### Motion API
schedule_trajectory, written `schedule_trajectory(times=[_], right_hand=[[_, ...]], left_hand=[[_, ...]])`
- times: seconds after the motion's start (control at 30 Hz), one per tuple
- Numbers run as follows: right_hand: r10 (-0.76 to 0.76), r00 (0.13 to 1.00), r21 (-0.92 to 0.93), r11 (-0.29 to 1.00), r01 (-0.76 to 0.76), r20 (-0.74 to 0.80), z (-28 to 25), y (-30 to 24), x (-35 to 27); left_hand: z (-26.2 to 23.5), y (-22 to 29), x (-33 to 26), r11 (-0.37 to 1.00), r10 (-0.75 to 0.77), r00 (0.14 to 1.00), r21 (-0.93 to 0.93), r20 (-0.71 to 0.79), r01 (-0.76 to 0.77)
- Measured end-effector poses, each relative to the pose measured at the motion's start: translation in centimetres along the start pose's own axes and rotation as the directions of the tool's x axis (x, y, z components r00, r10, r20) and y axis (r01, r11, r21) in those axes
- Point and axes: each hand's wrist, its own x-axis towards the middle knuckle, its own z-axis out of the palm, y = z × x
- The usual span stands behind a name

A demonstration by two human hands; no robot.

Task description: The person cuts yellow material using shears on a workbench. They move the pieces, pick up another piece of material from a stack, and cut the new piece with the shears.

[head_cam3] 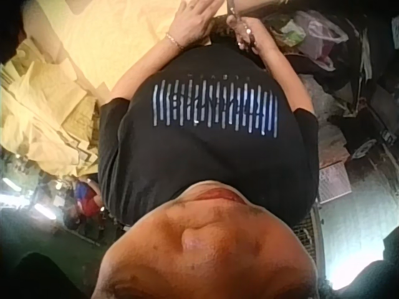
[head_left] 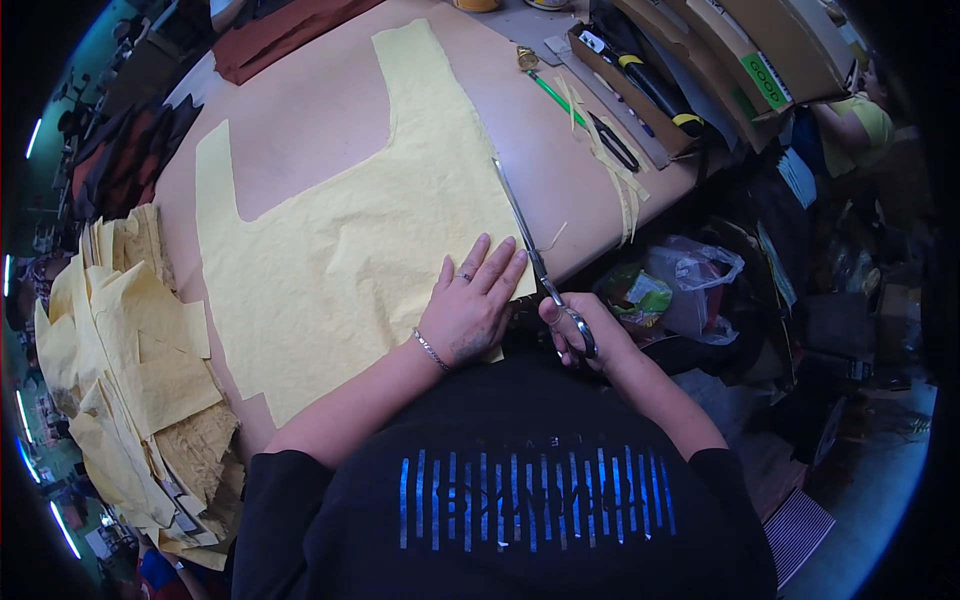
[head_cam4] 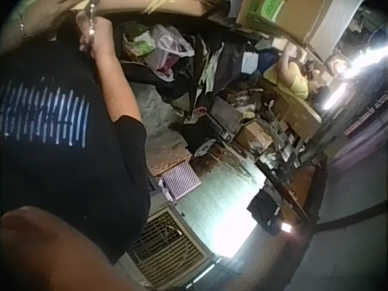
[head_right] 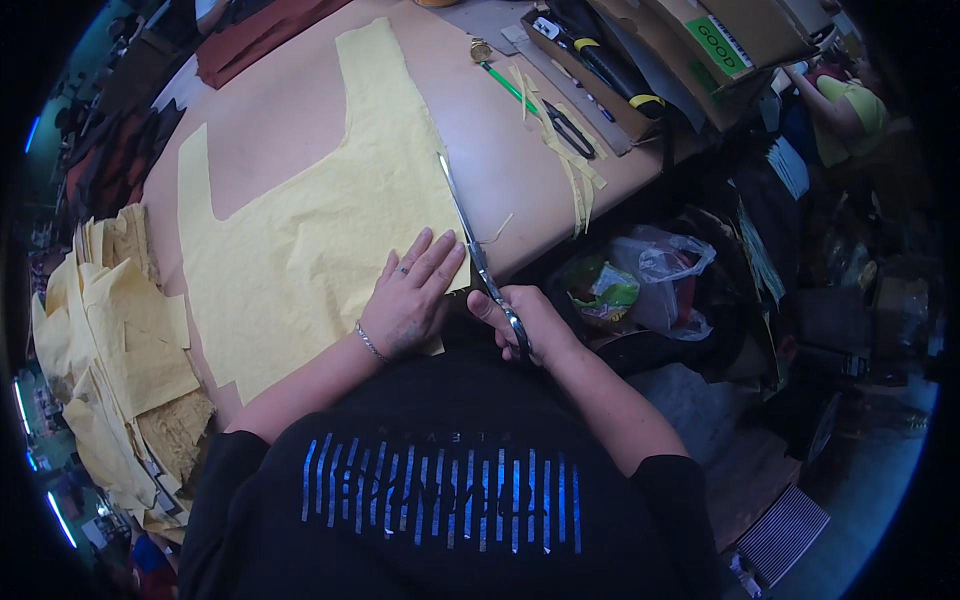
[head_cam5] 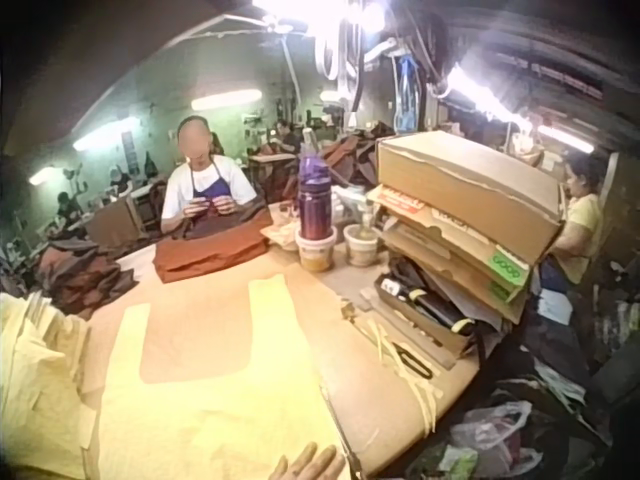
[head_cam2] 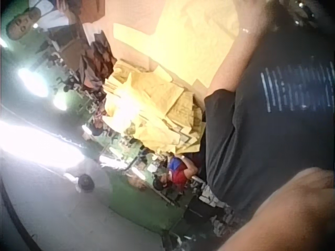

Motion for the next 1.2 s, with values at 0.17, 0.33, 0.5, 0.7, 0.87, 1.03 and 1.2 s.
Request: schedule_trajectory(times=[0.17, 0.33, 0.5, 0.7, 0.87, 1.03, 1.2], right_hand=[[0.014, 0.998, -0.031, 0.999, -0.016, -0.056, 0.4, 0.1, -0.3], [0.015, 0.999, -0.059, 0.998, -0.018, -0.046, 0.6, -0.5, -0.6], [-0.008, 1.0, 0.064, 0.998, 0.007, 0.01, 0.5, -1.3, 0.4], [0.001, 1.0, 0.114, 0.994, -0.004, 0.029, 0.6, -2.1, 1.4], [-0.009, 0.999, 0.134, 0.991, 0.014, -0.036, 1.4, -1.6, 1.2], [0.022, 0.995, 0.153, 0.988, -0.007, -0.102, 2.2, -1.4, 0.7], [0.048, 0.99, 0.172, 0.985, -0.025, -0.131, 2.6, -1.2, 0.5]], left_hand=[[-0.1, 0.1, 0.0, 1.0, 0.008, 1.0, -0.009, 0.004, -0.008], [-0.1, -0.2, -0.2, 1.0, 0.021, 1.0, -0.012, -0.009, -0.021], [-0.4, 0.0, -0.5, 0.998, 0.048, 0.999, -0.043, 0.002, -0.048], [-1.0, 0.4, -1.1, 0.993, 0.077, 0.997, -0.088, 0.032, -0.074], [-0.7, 0.1, -1.5, 0.993, 0.093, 0.995, -0.081, 0.038, -0.089], [-0.7, -0.1, -1.7, 0.991, 0.109, 0.993, -0.081, 0.041, -0.106], [-0.8, -0.2, -1.9, 0.989, 0.116, 0.992, -0.095, 0.039, -0.112]])
